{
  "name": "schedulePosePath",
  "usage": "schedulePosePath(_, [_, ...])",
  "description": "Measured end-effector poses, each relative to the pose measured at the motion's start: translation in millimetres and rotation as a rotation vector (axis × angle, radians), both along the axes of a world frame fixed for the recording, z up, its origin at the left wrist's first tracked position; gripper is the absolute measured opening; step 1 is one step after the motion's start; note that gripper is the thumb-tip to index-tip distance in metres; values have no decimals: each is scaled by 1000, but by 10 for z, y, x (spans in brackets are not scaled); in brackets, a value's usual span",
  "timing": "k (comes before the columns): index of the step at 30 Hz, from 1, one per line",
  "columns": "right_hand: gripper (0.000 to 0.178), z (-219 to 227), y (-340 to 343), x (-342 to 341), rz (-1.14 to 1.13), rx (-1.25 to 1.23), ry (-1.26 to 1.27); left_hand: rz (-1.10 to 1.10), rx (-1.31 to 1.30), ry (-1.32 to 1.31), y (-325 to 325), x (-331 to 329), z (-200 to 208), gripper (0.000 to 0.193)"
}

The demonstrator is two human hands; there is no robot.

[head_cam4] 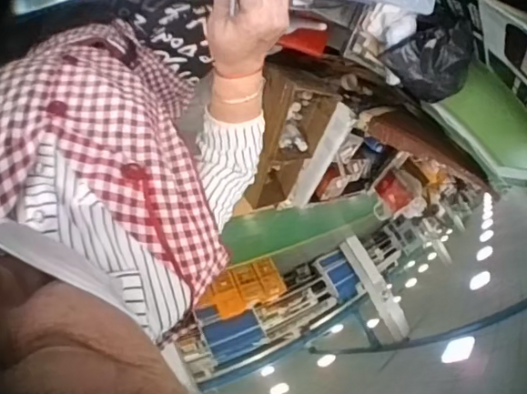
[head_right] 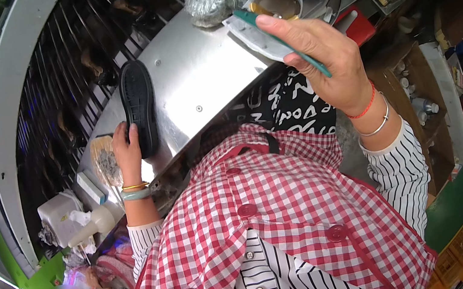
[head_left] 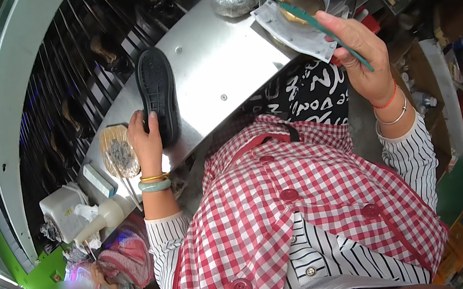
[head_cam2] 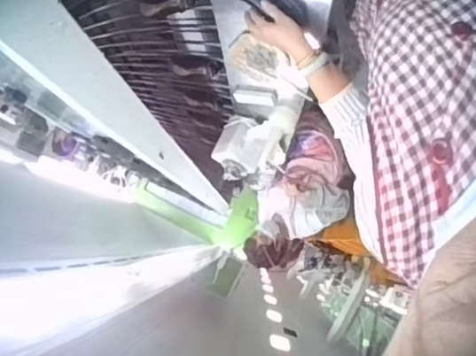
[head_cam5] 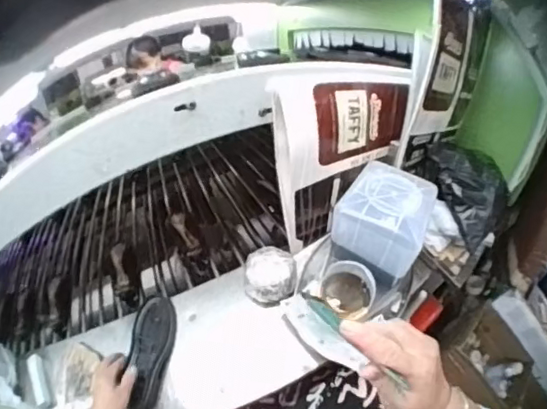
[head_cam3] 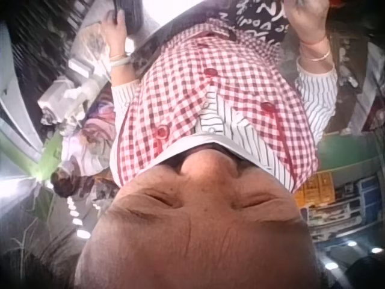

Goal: The person applies adhesive to shoe soles using a brush, dipping the brush into a container of glue and brushing it over each sole before placing it onto a conveyor belt.

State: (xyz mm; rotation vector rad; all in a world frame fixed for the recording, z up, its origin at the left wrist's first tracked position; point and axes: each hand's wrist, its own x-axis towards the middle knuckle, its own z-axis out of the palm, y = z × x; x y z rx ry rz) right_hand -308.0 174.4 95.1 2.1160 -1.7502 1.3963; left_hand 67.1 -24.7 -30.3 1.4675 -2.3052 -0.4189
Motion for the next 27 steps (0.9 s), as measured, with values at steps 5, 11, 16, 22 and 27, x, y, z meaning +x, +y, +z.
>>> schedulePosePath(5, [27, 10, 1, -216, -162, -29, -217, -35, 167, 230, 130, -248, 5, 33])
schedulePosePath(11, [18, -207, -110, -410, -365, 118, -668, 129, 854, 739, 357, -529, 241, 31])
schedulePosePath(16, [20, -375, -184, -499, -364, 205, -746, 101, 1525, 1332, 561, -565, 296, 46])
schedulePosePath(22, [21, -299, -213, -504, -353, 154, -711, -178, 1560, 1548, 777, -785, 466, 61])
schedulePosePath(27, [23, -314, -195, -555, -342, 173, -678, -87, 1691, 1567, 637, -1004, 401, 67])
